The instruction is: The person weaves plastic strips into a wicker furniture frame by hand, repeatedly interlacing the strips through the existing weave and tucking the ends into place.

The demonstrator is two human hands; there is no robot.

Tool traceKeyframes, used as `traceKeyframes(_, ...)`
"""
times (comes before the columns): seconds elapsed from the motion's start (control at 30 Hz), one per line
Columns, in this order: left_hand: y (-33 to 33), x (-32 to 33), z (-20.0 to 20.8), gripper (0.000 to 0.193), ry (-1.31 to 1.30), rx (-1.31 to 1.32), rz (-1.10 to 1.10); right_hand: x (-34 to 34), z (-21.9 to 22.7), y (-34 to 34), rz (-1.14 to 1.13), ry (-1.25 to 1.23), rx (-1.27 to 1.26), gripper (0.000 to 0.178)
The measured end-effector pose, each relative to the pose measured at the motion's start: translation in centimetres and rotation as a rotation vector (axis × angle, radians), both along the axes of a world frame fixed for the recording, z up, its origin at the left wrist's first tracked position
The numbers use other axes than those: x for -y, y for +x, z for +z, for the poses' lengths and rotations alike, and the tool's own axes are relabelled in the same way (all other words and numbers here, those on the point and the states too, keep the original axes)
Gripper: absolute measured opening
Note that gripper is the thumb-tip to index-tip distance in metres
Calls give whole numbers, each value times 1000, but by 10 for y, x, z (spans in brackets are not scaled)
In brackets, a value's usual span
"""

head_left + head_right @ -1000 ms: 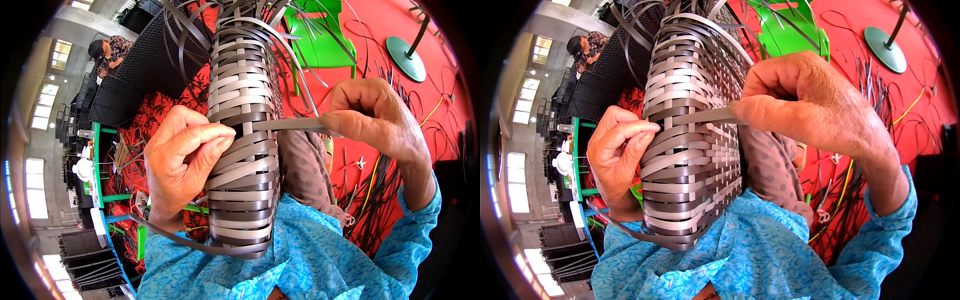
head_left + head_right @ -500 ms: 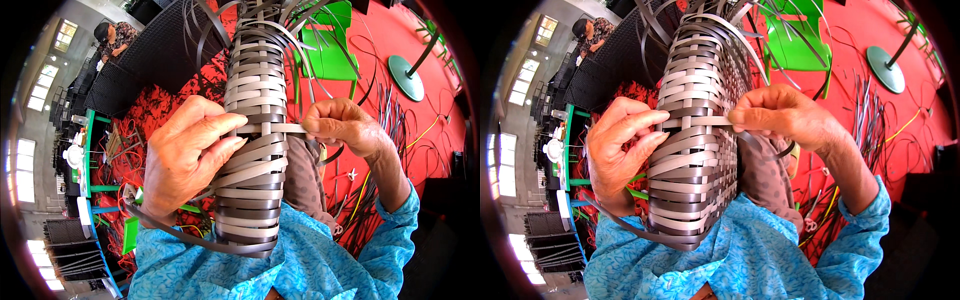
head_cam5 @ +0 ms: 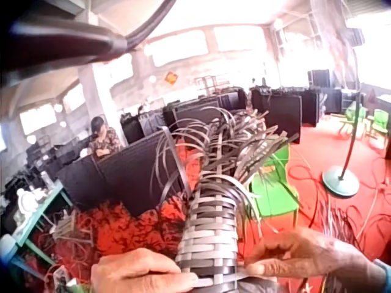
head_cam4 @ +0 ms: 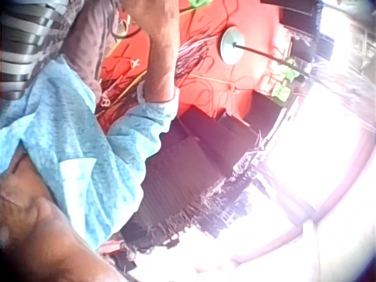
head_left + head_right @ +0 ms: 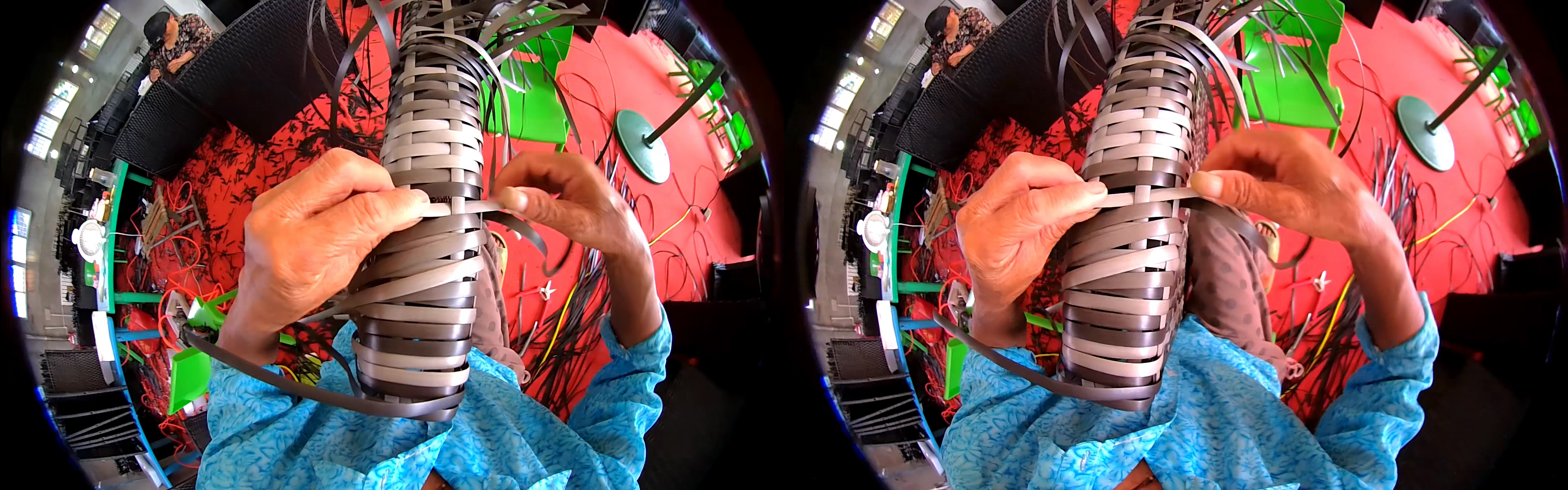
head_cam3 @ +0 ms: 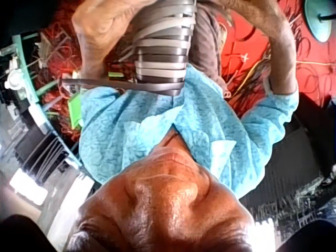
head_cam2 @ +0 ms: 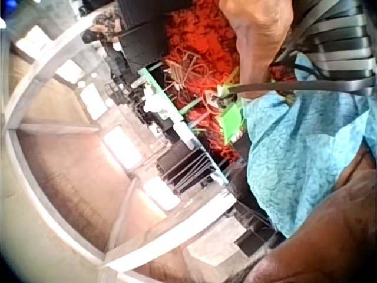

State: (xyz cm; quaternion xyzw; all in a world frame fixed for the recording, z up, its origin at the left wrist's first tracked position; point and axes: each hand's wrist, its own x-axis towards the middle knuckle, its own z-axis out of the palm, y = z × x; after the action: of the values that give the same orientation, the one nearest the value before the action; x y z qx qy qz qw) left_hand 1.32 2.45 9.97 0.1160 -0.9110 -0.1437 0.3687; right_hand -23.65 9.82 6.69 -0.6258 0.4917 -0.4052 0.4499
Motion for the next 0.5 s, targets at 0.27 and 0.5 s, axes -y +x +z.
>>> traceKeyframes(0.27,13,18,-19,29,-63,-259,-12,3,52,30,-152,-503,-457,14)
traceKeyframes(0.5,13,27,-33,33,30,-515,-59,27,68,55,161,-227,-499,14)
